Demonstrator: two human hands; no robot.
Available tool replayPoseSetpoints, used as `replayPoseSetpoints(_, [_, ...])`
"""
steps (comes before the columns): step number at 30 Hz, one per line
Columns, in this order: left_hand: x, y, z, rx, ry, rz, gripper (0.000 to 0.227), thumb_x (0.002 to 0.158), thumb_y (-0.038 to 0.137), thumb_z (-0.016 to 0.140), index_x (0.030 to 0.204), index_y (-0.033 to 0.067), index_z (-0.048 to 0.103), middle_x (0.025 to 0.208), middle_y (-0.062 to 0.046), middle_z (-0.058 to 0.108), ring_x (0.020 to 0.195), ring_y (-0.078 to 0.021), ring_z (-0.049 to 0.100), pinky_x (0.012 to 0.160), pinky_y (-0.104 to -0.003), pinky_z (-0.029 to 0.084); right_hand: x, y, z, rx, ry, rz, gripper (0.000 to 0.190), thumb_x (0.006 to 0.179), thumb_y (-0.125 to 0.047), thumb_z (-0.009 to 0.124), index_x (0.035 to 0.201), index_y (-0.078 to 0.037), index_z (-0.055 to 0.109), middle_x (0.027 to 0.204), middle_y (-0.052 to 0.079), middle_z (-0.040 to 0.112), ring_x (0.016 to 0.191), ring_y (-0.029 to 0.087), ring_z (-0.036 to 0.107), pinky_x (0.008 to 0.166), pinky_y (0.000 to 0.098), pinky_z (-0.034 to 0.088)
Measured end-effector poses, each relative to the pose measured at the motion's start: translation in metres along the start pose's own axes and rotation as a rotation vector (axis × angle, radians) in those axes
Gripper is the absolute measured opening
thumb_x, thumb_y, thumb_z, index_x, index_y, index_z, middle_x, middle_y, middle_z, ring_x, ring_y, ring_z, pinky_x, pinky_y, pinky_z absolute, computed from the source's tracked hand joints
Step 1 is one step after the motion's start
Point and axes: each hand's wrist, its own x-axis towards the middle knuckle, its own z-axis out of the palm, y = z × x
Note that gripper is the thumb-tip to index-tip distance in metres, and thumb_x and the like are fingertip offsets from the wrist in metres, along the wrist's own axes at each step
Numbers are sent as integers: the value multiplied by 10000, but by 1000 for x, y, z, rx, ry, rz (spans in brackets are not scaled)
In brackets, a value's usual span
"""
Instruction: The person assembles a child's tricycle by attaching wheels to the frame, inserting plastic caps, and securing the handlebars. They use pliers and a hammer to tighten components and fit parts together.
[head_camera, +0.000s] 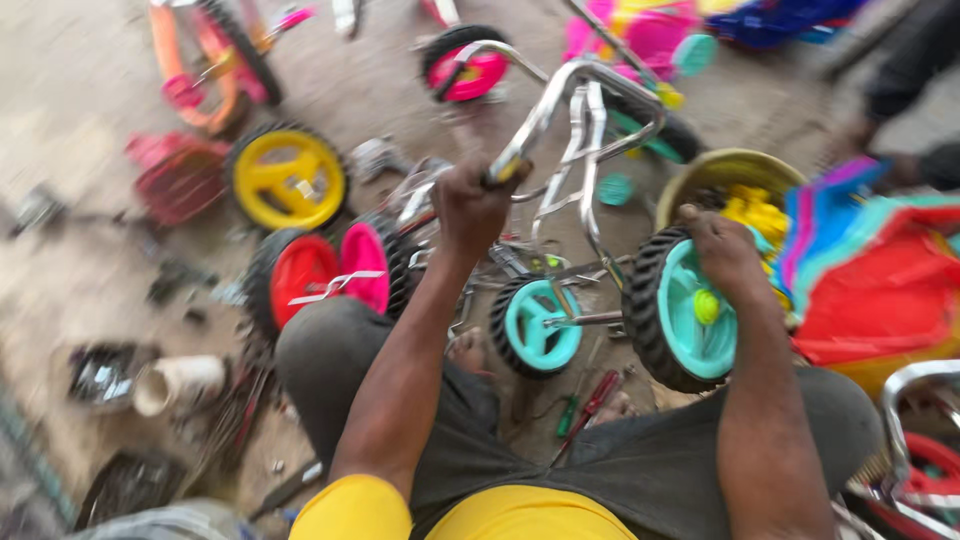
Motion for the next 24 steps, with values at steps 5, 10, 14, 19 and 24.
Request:
replayPoseSetpoints(5, [-38,109,26,-1,-165,321,381,882,327,813,693,102,570,646,-74,562,546,-250,555,519,-444,416,-12,0,-14,755,42,28,424,1093,-440,573,1205,-57,715,1033,81,733,927,178,672,872,311,529])
replayPoseSetpoints(10, [-47,154,40,140,-437,182,385,907,365,791,702,106,593,603,-48,581,473,-239,567,485,-449,414,-41,2,-29,397,67,-120,399,941,-371,683,1176,-49,705,1078,90,756,964,188,707,849,331,543])
replayPoseSetpoints(14, [-58,162,52,-66,-781,289,361,896,372,771,972,35,667,869,-135,682,735,-305,679,652,-449,522,-62,3,-43,-152,-61,-36,433,797,-305,809,1150,-61,749,1070,195,748,965,306,726,848,413,565])
replayPoseSetpoints(19, [9,124,64,-254,-1054,157,406,921,327,719,1259,101,705,1098,-130,756,974,-299,748,857,-425,567,-67,-12,-41,-130,-57,-47,428,870,-359,738,1212,-105,708,1087,211,739,1030,361,725,870,451,568])
replayPoseSetpoints(24, [58,78,64,384,-956,-70,489,899,480,748,1080,27,714,1013,-165,738,905,-292,709,805,-440,547,-73,-24,-16,-303,-25,12,569,909,-386,626,1421,-148,556,1168,286,656,1020,497,652,846,576,519])
